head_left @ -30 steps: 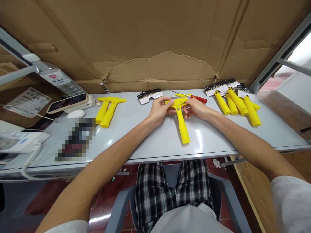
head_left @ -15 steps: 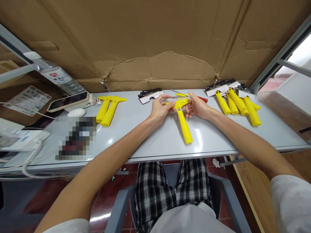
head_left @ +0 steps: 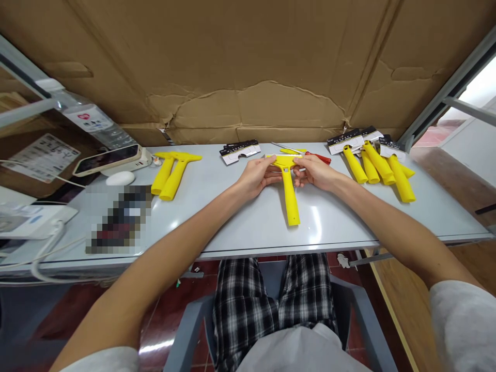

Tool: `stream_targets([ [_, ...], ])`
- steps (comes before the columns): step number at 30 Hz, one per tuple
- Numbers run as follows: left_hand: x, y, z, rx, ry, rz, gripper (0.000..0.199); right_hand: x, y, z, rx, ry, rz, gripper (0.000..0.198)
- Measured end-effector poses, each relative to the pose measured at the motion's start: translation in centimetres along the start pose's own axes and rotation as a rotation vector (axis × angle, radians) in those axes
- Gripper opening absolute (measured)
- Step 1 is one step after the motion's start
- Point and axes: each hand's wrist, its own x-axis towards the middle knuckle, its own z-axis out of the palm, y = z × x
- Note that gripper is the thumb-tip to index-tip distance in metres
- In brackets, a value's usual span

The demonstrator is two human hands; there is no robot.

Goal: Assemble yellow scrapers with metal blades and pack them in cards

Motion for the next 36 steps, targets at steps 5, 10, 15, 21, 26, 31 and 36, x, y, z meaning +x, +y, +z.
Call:
stream_targets([
  [5, 0.2, -0.1, -0.4, 0.071, -0.071, 0.031, 0.022, -0.1, 0.0, 0.2, 0.011, -0.006, -0.016, 0.019],
  [10, 0.2, -0.1, -0.7, 0.104, -0.167, 0.117, 0.022, -0.3, -0.2, 0.6, 0.017, 0.015, 0.003, 0.017],
  [15, 0.1, -0.1, -0.8, 0.109, -0.154, 0.14, 0.019, -0.8, -0.5, 1.3, 0.044, 0.011, 0.054, 0.013],
  [21, -0.5, 0.0, -0.3, 0.128, -0.167, 0.165, 0.018, -1.7, -1.4, 2.8, 0.225, 0.096, 0.125, 0.02],
  [26, -0.8, 0.1, 0.1, 0.108, -0.124, 0.157, 0.015, -2.1, -1.8, 3.6, 0.253, 0.141, 0.098, 0.009],
  [31, -0.6, 0.6, 0.1, 0.056, -0.032, 0.103, 0.014, -2.2, -1.7, 3.5, 0.237, 0.121, 0.061, 0.007],
  [36, -0.8, 1.8, -0.3, 0.194, 0.023, 0.077, 0.013, -2.2, -1.7, 3.2, 0.173, 0.12, 0.037, 0.006],
])
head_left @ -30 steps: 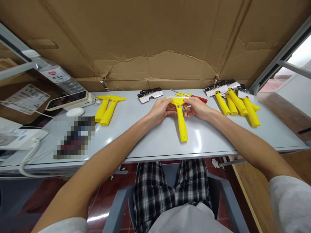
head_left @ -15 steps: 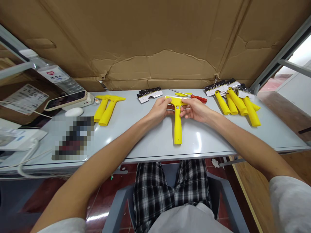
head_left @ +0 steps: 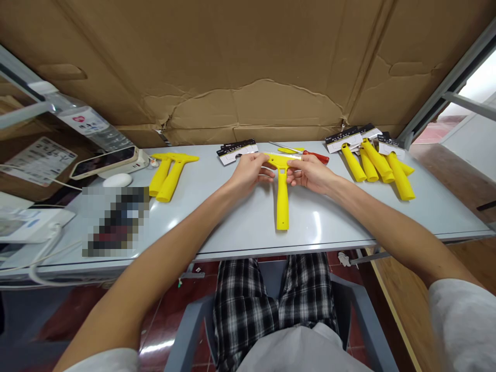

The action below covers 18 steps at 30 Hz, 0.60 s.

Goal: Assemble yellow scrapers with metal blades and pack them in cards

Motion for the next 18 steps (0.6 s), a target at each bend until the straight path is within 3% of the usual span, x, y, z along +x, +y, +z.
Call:
stream_targets([
  [6, -0.3, 0.9, -0.4, 0.045, -0.021, 0.063, 0.018, 0.1, -0.1, -0.4, -0.029, -0.045, -0.038, 0.009],
  [14, -0.8, 1.2, -0.3, 0.044, -0.029, 0.268, 0.015, 0.2, 0.1, -1.1, -0.031, -0.141, -0.174, 0.009],
  [18, -0.8, 1.3, -0.3, 0.031, -0.038, 0.287, 0.015, 0.4, 0.3, -1.3, -0.025, -0.152, -0.178, 0.015],
])
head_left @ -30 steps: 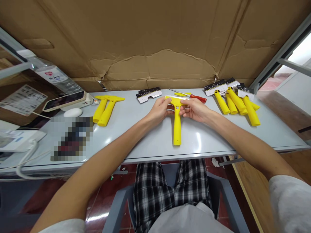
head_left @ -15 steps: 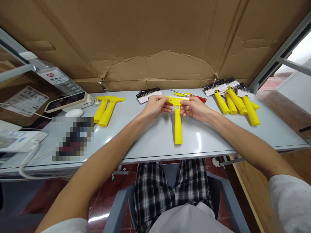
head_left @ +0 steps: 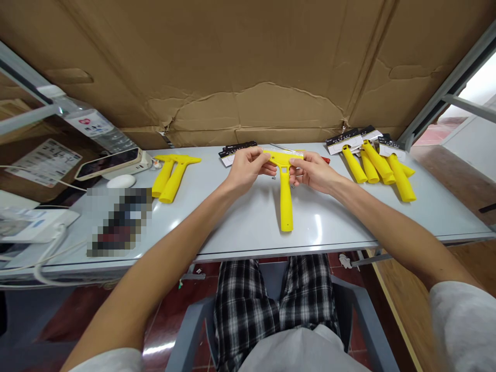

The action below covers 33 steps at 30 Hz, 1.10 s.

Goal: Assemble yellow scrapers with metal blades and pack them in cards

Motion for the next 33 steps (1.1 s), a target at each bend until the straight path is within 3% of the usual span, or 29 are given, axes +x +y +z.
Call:
stream_targets([
  [6, 0.0, -0.1, 0.1, 0.007, -0.004, -0.026, 0.014, 0.1, 0.0, 0.2, 0.008, 0.013, 0.032, 0.023],
  [12, 0.0, -0.2, 0.0, 0.0, -0.012, -0.021, 0.013, -0.1, -0.4, 0.4, 0.007, 0.042, 0.073, 0.01],
  [20, 0.0, -0.3, 0.0, 0.014, 0.0, -0.048, 0.015, 0.0, -0.2, 0.4, 0.017, 0.04, 0.082, 0.011],
  [26, 0.7, -1.4, -0.3, 0.016, 0.009, -0.181, 0.012, 0.8, 0.1, -0.3, -0.004, 0.139, 0.213, 0.017],
  [30, 1.3, -1.8, -0.8, 0.006, 0.045, -0.228, 0.014, 1.5, 0.1, -1.3, -0.002, 0.252, 0.225, 0.016],
  [33, 1.4, -1.9, -1.0, 0.004, 0.053, -0.229, 0.017, 1.6, 0.2, -1.9, -0.035, 0.237, 0.231, 0.016],
])
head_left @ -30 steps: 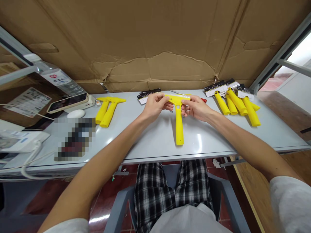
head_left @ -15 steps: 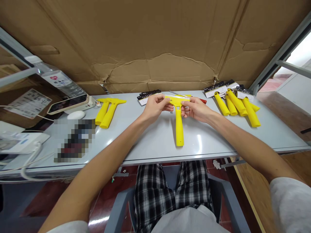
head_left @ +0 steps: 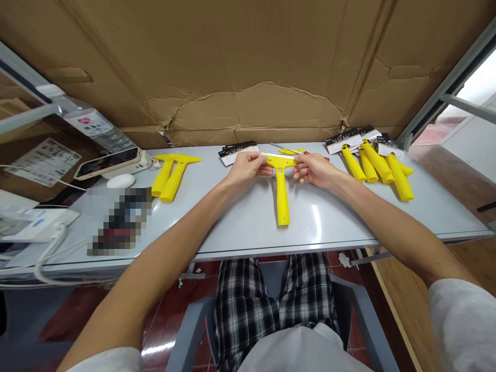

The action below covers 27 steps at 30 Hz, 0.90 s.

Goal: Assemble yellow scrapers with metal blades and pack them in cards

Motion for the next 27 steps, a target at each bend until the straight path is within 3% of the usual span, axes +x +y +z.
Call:
stream_targets([
  [7, -0.08, -0.16, -0.04, -0.003, -0.036, 0.022, 0.016, 0.38, 0.38, -0.58, -0.009, -0.094, 0.035, 0.015],
  [17, 0.1, -0.2, 0.26, -0.061, -0.004, -0.058, 0.018, -0.39, -0.06, 0.23, 0.041, -0.073, -0.017, 0.003],
  [24, 0.05, -0.48, -0.2, -0.056, -0.046, -0.035, 0.007, -0.22, 0.15, 0.23, 0.049, -0.087, -0.055, 0.003],
  [27, -0.37, -0.74, 0.05, -0.066, -0.092, -0.029, 0.018, -0.28, 0.24, 0.39, 0.04, -0.082, -0.068, 0.004],
])
